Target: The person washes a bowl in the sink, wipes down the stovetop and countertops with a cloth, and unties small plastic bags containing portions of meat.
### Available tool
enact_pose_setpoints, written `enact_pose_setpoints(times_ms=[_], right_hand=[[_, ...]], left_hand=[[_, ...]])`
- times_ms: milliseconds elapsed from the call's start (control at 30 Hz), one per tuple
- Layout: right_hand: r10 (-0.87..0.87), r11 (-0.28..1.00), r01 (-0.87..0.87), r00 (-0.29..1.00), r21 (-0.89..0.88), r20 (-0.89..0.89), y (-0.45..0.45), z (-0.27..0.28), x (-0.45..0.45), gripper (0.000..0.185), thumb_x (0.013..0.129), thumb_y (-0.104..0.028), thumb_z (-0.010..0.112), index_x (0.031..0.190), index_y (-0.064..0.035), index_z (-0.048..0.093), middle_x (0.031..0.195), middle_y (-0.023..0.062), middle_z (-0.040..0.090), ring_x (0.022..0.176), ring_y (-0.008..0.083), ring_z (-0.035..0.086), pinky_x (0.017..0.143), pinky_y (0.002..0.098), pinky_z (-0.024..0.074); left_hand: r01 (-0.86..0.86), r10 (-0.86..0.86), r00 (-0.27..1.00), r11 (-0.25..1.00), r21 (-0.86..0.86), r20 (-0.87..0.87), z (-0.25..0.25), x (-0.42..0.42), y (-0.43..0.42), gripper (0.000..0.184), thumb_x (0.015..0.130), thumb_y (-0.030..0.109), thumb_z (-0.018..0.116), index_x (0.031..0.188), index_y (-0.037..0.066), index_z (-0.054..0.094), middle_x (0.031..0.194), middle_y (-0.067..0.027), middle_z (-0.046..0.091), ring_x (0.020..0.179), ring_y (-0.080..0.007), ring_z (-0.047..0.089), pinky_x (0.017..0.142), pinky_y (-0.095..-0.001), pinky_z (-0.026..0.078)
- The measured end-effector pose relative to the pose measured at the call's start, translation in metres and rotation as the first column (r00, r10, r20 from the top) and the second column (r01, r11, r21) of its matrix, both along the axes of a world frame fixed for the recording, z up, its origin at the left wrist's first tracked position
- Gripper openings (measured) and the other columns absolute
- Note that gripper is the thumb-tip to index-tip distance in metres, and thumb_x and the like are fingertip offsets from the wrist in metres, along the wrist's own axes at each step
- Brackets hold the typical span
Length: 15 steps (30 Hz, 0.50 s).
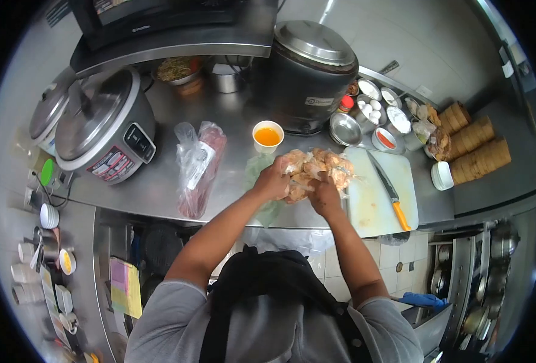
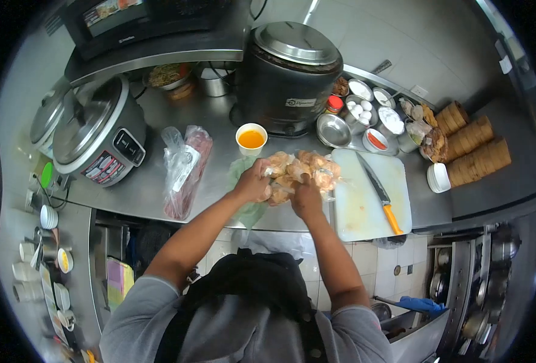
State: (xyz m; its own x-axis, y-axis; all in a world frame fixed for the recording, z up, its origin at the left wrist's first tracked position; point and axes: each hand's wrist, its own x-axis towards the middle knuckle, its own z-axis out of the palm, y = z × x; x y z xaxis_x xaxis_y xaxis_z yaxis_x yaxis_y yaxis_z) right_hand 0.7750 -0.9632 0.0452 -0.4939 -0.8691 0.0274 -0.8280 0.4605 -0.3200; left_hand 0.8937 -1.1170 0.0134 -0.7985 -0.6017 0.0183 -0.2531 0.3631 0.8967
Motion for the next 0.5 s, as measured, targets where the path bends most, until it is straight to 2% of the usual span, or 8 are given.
enact_pose_setpoints(times_ms=[33, 67, 133, 167, 333, 400, 433, 500], right_hand=[[0.02, 0.987, -0.016, 0.999, -0.161, 0.028, 0.003, -0.016, -0.002, 0.031, 0.071, -0.008, 0.072, 0.1, -0.0049, 0.065, 0.121, 0.0234, 0.05, 0.105, 0.0395, 0.055, 0.089, 0.0429, 0.0467], [0.004, 0.987, 0.0, 1.0, -0.161, 0.024, 0.004, -0.023, -0.005, 0.031, 0.071, -0.008, 0.072, 0.1, -0.0049, 0.065, 0.121, 0.0234, 0.05, 0.105, 0.0395, 0.055, 0.089, 0.0429, 0.0467], [0.027, 0.962, 0.03, 0.978, -0.271, 0.205, 0.003, -0.031, -0.005, 0.023, 0.073, -0.006, 0.07, 0.095, -0.0028, 0.064, 0.121, 0.0216, 0.048, 0.1, 0.038, 0.057, 0.083, 0.0422, 0.0483], [0.026, 0.946, 0.064, 0.961, -0.317, 0.274, 0.002, -0.021, -0.003, 0.02, 0.075, -0.006, 0.07, 0.093, -0.0004, 0.064, 0.114, 0.0219, 0.054, 0.094, 0.0383, 0.059, 0.08, 0.0408, 0.0488], [0.098, 0.948, 0.008, 0.945, -0.319, 0.313, -0.002, -0.027, -0.031, 0.028, 0.076, -0.013, 0.071, 0.099, -0.0007, 0.062, 0.1, 0.0195, 0.06, 0.09, 0.0331, 0.061, 0.077, 0.0381, 0.0491], [-0.216, 0.863, 0.325, 0.93, -0.387, 0.299, -0.011, -0.017, -0.027, 0.036, 0.075, -0.021, 0.072, 0.102, -0.0011, 0.06, 0.093, 0.0181, 0.062, 0.09, 0.0318, 0.061, 0.078, 0.0386, 0.0485], [-0.32, 0.879, 0.365, 0.929, -0.308, 0.186, -0.011, -0.007, -0.024, 0.035, 0.075, -0.025, 0.071, 0.099, -0.0009, 0.061, 0.089, 0.0189, 0.062, 0.088, 0.0328, 0.062, 0.078, 0.0396, 0.0483], [-0.304, 0.915, 0.331, 0.942, -0.232, 0.145, -0.01, -0.015, -0.029, 0.032, 0.075, -0.024, 0.069, 0.096, -0.001, 0.061, 0.087, 0.0192, 0.062, 0.087, 0.0337, 0.062, 0.077, 0.0399, 0.0486]], left_hand=[[0.08, -0.078, 0.992, 0.997, -0.021, 0.095, 0.002, -0.008, -0.004, 0.063, 0.077, 0.016, 0.062, 0.132, 0.005, 0.036, 0.112, -0.0224, 0.061, 0.103, -0.0351, 0.06, 0.09, -0.0373, 0.046], [0.096, -0.094, 0.991, 0.995, -0.021, 0.092, 0.009, -0.014, -0.006, 0.063, 0.077, 0.016, 0.062, 0.132, 0.005, 0.036, 0.112, -0.0224, 0.061, 0.103, -0.0351, 0.06, 0.09, -0.0373, 0.046], [0.386, -0.346, 0.884, 0.919, -0.074, 0.313, 0.03, -0.021, -0.008, 0.086, 0.07, 0.026, 0.072, 0.14, 0.006, 0.026, 0.116, -0.0241, 0.059, 0.109, -0.036, 0.058, 0.093, -0.0387, 0.045], [0.46, -0.382, 0.835, 0.879, -0.122, 0.396, 0.03, -0.028, -0.007, 0.097, 0.065, 0.03, 0.077, 0.142, 0.008, 0.023, 0.116, -0.0225, 0.059, 0.108, -0.0351, 0.058, 0.091, -0.0385, 0.046], [0.418, -0.289, 0.848, 0.88, -0.225, 0.443, 0.006, -0.053, 0.004, 0.087, 0.069, 0.031, 0.074, 0.141, 0.01, 0.03, 0.116, -0.019, 0.061, 0.105, -0.0332, 0.06, 0.088, -0.0394, 0.047], [0.381, -0.238, 0.867, 0.884, -0.272, 0.438, -0.001, -0.056, 0.007, 0.08, 0.071, 0.031, 0.071, 0.14, 0.011, 0.034, 0.115, -0.0177, 0.061, 0.103, -0.0323, 0.061, 0.087, -0.0398, 0.047], [0.355, -0.213, 0.868, 0.898, -0.261, 0.448, -0.002, -0.055, 0.009, 0.068, 0.075, 0.03, 0.066, 0.134, 0.009, 0.041, 0.109, -0.0178, 0.063, 0.1, -0.0323, 0.062, 0.085, -0.0401, 0.048], [0.327, -0.185, 0.866, 0.912, -0.247, 0.464, 0.003, -0.047, 0.012, 0.057, 0.079, 0.029, 0.061, 0.129, 0.006, 0.049, 0.104, -0.018, 0.065, 0.097, -0.0323, 0.063, 0.084, -0.0403, 0.049]])
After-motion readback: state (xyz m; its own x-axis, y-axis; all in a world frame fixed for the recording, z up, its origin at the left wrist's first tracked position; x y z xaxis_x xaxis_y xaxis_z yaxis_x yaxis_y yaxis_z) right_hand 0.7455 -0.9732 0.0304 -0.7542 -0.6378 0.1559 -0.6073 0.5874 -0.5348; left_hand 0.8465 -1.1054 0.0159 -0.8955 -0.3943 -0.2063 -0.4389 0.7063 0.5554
